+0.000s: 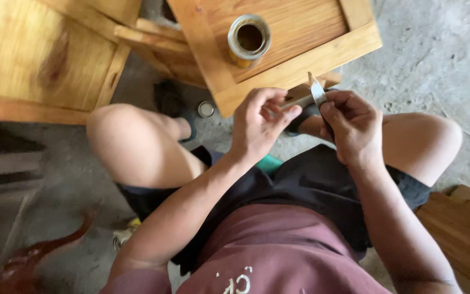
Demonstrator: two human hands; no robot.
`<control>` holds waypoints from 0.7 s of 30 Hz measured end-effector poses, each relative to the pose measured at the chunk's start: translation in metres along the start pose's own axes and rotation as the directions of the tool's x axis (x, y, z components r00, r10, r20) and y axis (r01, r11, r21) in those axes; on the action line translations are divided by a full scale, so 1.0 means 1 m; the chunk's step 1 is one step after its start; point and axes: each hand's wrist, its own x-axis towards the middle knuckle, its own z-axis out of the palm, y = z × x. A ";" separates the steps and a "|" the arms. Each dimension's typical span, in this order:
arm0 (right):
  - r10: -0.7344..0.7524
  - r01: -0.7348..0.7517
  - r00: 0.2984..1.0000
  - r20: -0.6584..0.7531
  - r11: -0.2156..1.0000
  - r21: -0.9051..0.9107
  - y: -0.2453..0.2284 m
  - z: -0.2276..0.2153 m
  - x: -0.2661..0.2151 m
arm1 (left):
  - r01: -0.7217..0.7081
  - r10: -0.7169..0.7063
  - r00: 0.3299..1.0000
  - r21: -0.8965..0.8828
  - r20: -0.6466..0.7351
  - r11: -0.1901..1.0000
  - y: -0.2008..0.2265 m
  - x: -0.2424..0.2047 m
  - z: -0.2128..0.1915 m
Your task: The person applies wood stain to several wooden panels using a brush. They dip the brush into a can of stain, apply it to the panels, and flip the panels to coat both sides. The person handles the panels one at a time and places them in a stack after staining.
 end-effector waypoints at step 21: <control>-0.551 0.439 0.825 0.127 0.483 -0.757 0.061 0.029 0.055 | 0.118 0.332 0.508 0.446 -0.794 0.887 -0.071 0.035 -0.261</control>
